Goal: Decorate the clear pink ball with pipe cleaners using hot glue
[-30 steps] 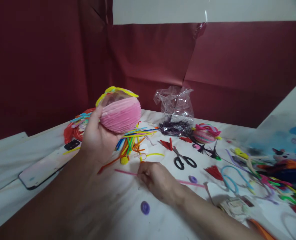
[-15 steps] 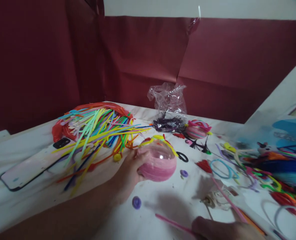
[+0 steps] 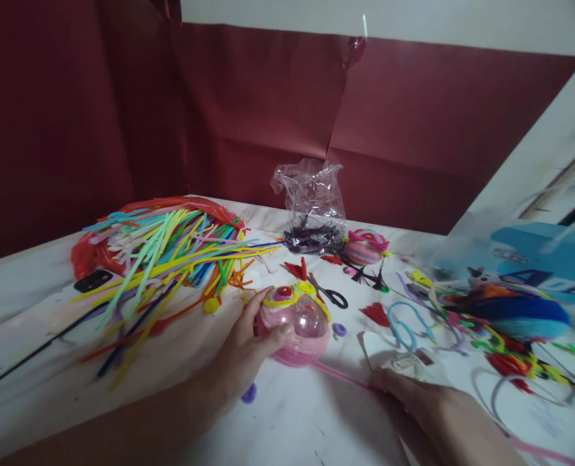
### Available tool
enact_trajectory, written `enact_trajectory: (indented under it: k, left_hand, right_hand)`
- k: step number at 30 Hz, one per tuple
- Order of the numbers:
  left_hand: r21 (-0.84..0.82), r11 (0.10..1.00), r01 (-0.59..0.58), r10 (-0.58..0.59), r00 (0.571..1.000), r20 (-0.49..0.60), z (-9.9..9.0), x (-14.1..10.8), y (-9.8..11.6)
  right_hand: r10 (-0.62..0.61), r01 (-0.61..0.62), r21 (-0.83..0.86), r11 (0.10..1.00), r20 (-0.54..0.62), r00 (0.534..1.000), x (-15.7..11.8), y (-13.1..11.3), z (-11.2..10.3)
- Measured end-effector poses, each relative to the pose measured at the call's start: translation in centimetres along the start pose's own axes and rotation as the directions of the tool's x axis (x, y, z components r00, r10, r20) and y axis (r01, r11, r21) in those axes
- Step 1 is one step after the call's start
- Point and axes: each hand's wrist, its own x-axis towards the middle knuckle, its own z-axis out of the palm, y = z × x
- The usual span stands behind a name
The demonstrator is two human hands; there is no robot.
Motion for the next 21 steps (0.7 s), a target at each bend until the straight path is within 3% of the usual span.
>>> enact_trajectory:
  k: [6,9,16,21]
  left_hand:
    - [-0.020,1.000,-0.010,0.010,1.000,-0.008,-0.4,0.5,-0.4]
    - [0.057,0.997,-0.043,0.043,0.999,0.002,-0.4,0.6,-0.7]
    - [0.171,0.980,-0.106,0.105,0.994,0.017,0.0,-0.1,-0.7]
    - [0.186,0.973,-0.139,0.136,0.990,0.025,0.0,-0.3,-1.0]
  right_hand:
    - [0.077,-0.085,0.362,0.928,0.035,0.996,1.5,-0.2,-1.1]
    - [0.134,-0.130,0.465,0.876,0.024,0.991,2.1,-0.8,-1.3]
    - [0.192,-0.281,0.558,0.781,0.214,0.958,4.7,-3.4,0.1]
    - [0.238,-0.317,0.568,0.760,0.211,0.948,5.4,-3.6,1.4]
